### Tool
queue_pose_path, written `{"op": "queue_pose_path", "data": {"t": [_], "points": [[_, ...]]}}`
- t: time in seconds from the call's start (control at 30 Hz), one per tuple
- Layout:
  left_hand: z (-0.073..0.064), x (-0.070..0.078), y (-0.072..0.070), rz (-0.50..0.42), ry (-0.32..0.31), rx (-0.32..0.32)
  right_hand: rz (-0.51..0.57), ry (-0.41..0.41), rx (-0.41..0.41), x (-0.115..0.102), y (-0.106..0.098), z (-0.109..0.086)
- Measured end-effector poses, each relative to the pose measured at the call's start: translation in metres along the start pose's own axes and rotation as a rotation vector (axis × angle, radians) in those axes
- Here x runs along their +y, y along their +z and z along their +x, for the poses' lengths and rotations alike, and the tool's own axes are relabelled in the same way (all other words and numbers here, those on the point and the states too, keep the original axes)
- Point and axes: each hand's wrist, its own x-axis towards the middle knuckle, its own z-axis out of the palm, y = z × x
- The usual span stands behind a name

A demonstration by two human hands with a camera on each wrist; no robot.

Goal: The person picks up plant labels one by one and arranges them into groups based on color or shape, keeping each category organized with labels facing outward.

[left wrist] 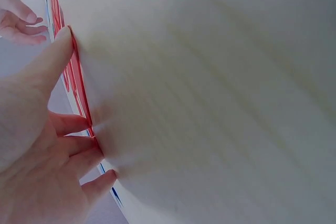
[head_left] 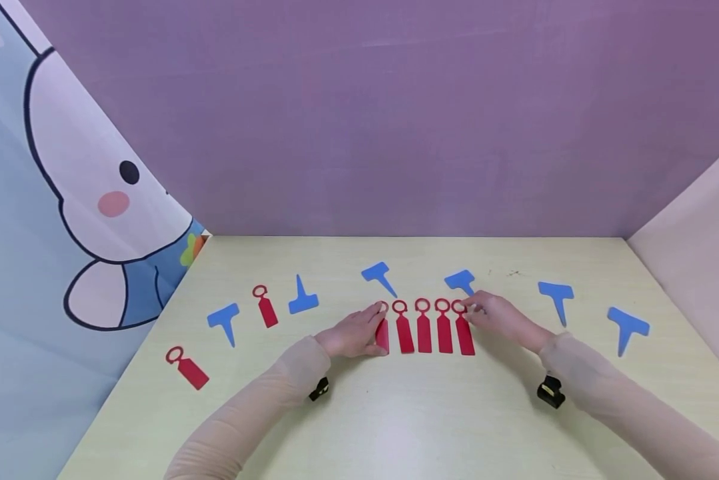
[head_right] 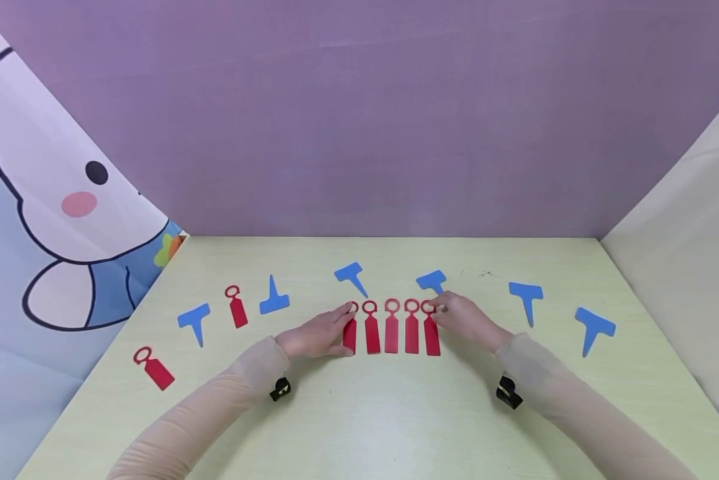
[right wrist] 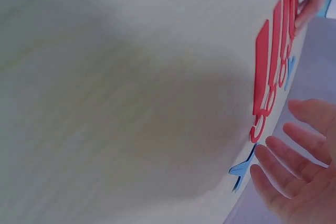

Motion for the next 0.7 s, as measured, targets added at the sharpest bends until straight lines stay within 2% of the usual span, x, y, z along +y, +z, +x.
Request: {"op": "queue_pose_path", "data": {"t": [0.2, 0.37, 0.7], "points": [[0.0, 0.0, 0.0, 0.013, 0.002, 0.004, -0.133, -0.084, -0.015, 0.0, 0.003, -0.009], [-0.001, 0.001, -0.002, 0.007, 0.005, 0.002, -0.157, -0.092, -0.037, 0.001, 0.006, -0.015], [-0.002, 0.001, -0.003, 0.003, 0.007, -0.001, -0.231, -0.167, -0.084, 0.007, 0.012, -0.025]]}}
